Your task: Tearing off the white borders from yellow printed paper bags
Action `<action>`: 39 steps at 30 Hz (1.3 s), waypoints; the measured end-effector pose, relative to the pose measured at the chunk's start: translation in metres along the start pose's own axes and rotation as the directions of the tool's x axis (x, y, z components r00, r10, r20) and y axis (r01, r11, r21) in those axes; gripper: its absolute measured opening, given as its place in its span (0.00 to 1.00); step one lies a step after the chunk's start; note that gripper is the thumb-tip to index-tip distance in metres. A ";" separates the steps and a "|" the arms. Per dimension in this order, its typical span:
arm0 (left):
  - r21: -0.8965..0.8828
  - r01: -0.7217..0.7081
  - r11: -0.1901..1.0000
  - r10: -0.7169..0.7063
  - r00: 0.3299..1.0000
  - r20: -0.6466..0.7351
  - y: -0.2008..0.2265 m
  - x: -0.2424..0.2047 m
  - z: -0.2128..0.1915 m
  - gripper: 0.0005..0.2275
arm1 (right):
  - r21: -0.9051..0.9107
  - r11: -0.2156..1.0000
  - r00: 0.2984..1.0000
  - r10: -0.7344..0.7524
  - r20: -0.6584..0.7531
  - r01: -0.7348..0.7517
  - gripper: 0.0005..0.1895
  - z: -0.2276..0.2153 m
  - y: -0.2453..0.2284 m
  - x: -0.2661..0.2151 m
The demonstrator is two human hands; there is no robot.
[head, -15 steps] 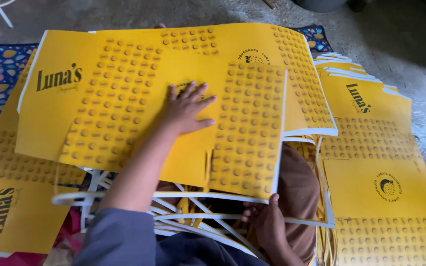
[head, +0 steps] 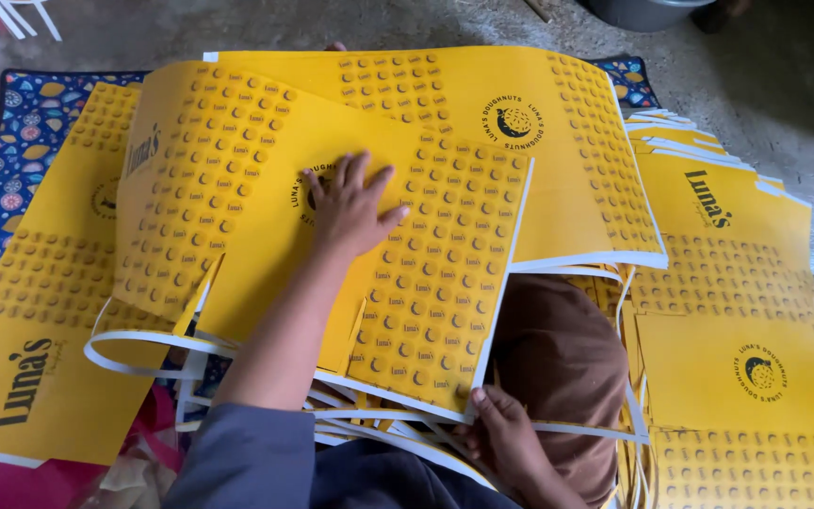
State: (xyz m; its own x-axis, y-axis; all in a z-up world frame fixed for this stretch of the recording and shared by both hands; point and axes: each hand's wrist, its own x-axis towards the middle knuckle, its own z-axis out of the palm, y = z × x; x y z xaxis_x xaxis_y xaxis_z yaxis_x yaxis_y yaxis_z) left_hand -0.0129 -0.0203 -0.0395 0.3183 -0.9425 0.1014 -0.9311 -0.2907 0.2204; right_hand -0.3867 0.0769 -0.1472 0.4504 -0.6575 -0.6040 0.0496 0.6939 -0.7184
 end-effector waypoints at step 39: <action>0.052 -0.222 0.974 0.196 0.934 0.299 -0.011 -0.003 -0.037 0.33 | -0.276 0.932 0.969 -0.248 -0.014 0.235 0.19 0.023 -0.076 0.071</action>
State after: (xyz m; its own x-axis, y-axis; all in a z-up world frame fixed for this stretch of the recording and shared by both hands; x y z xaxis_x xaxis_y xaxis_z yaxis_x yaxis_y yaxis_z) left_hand 0.0033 -0.0085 -0.0064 0.0609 -0.9864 -0.1526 -0.9865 -0.0828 0.1416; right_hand -0.3381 -0.0156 -0.1271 0.4114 -0.8133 -0.4114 -0.0942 0.4110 -0.9067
